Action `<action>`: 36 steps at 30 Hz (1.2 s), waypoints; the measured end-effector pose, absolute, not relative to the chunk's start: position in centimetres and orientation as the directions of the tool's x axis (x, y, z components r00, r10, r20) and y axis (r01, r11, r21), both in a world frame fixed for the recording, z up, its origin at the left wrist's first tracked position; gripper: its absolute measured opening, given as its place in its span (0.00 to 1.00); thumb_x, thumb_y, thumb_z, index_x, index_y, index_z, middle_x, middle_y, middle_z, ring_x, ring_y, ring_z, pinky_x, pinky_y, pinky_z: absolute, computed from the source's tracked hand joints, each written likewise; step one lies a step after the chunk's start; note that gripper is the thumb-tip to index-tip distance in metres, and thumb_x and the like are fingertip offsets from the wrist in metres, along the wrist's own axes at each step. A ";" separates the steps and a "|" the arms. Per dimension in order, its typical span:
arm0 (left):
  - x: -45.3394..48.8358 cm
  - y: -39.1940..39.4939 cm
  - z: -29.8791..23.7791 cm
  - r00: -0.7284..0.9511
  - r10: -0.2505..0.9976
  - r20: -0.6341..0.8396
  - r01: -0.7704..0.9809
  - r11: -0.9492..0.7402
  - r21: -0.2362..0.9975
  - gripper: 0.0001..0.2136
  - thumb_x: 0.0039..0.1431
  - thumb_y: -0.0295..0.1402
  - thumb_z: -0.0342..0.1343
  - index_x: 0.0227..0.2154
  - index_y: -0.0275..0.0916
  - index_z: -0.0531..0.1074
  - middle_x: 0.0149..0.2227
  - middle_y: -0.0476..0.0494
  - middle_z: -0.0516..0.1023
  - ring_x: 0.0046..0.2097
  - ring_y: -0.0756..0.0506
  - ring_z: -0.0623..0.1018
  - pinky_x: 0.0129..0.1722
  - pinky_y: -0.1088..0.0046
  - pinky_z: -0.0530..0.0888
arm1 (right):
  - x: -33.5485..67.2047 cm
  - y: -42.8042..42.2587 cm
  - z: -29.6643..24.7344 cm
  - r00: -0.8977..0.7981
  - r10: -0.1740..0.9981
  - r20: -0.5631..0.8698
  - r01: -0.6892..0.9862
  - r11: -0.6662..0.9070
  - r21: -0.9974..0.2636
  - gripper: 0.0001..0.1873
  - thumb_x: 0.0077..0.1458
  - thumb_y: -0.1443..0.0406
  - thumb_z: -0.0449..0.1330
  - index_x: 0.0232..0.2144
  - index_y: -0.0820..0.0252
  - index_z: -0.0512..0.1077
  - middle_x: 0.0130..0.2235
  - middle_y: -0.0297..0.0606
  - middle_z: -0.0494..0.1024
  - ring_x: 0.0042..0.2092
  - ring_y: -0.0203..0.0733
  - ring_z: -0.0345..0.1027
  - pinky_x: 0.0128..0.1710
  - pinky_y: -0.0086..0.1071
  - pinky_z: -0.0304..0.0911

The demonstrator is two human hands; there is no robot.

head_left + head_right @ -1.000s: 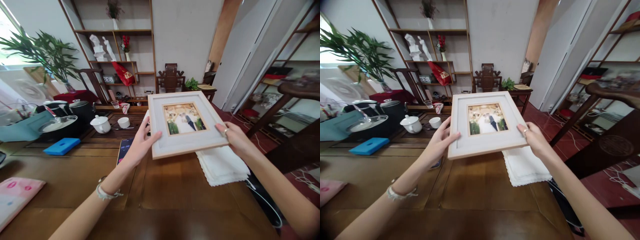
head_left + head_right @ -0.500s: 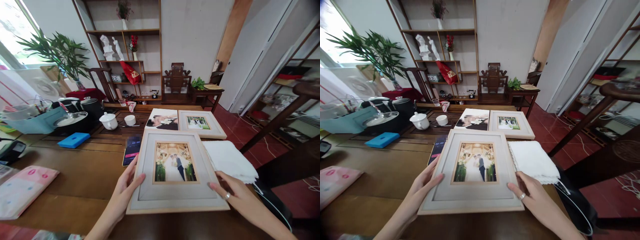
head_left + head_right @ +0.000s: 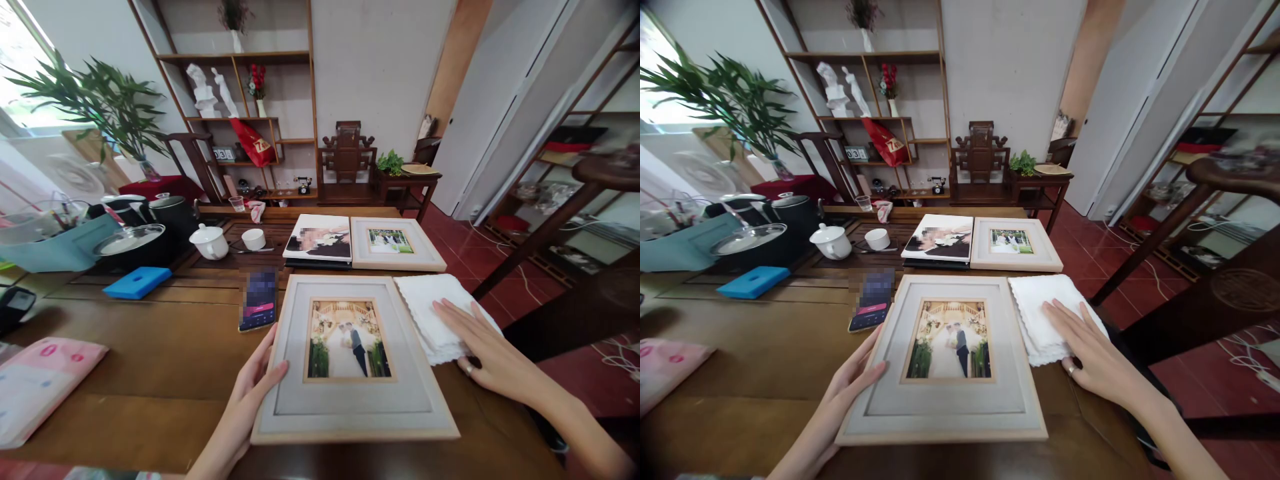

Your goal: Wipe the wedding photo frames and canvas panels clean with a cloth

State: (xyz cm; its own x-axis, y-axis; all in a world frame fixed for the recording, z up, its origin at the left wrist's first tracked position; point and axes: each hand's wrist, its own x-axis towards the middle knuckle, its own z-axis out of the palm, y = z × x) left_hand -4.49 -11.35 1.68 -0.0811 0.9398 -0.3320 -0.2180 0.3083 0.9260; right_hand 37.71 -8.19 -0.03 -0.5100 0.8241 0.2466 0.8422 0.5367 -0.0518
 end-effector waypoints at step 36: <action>-5.5 -7.2 2.6 0.270 0.934 -0.233 0.263 0.161 0.951 0.28 0.51 0.43 0.63 0.52 0.40 0.61 0.36 0.42 0.81 0.37 0.40 0.80 0.36 0.65 0.75 | 39.9 -5.8 0.0 -0.286 0.791 0.540 0.904 0.410 -0.121 0.36 0.50 0.70 0.52 0.61 0.41 0.58 0.50 0.39 0.76 0.49 0.57 0.73 0.47 0.48 0.68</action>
